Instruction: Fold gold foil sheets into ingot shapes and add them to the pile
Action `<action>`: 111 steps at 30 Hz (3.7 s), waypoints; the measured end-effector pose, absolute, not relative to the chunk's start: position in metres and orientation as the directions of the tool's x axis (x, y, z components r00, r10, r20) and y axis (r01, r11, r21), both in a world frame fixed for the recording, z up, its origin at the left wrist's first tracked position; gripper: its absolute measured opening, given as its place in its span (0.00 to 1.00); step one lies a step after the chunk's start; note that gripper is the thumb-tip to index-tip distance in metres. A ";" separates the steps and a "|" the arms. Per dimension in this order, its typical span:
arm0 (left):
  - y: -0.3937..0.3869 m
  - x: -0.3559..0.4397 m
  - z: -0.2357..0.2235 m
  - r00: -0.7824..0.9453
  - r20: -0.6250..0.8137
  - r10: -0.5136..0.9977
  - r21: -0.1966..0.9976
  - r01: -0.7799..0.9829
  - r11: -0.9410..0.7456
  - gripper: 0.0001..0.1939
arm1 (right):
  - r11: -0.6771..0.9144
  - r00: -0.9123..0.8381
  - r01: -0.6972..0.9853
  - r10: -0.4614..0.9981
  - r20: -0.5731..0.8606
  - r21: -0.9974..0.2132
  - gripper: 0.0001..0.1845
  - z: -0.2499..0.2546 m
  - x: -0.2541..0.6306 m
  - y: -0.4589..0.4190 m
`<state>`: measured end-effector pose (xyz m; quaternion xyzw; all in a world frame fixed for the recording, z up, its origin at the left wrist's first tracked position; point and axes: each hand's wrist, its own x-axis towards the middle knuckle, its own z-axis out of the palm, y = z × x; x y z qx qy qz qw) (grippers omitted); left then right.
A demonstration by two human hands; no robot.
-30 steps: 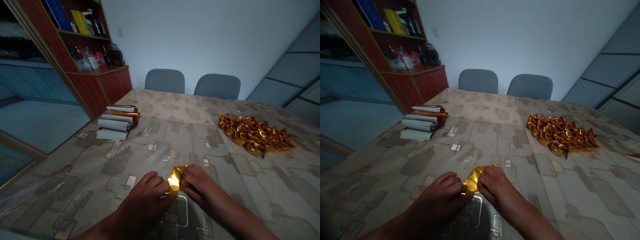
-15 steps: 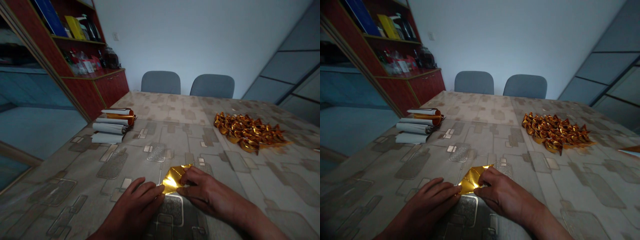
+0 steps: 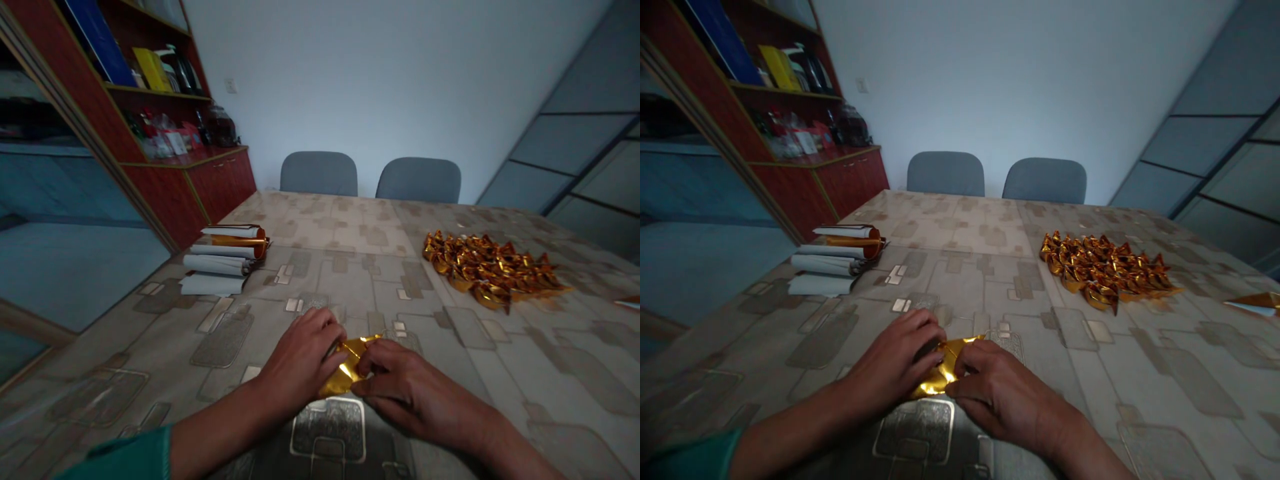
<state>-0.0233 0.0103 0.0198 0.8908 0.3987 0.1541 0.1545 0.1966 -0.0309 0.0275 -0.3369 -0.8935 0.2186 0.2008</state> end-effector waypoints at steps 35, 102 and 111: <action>0.013 -0.009 -0.005 0.674 0.392 0.626 0.127 0.634 -0.763 0.08 | 0.361 -0.338 0.659 0.926 0.169 -0.660 0.11 0.009 0.187 -0.004; 0.023 -0.011 0.009 0.672 0.095 0.735 0.663 0.508 -0.550 0.09 | 0.527 -0.564 0.458 0.795 0.225 -0.716 0.08 0.005 0.174 -0.024; 0.012 -0.035 0.026 0.652 0.200 0.732 0.556 0.540 -0.632 0.13 | 0.532 -0.528 0.531 0.817 0.234 -0.660 0.09 -0.004 0.167 -0.019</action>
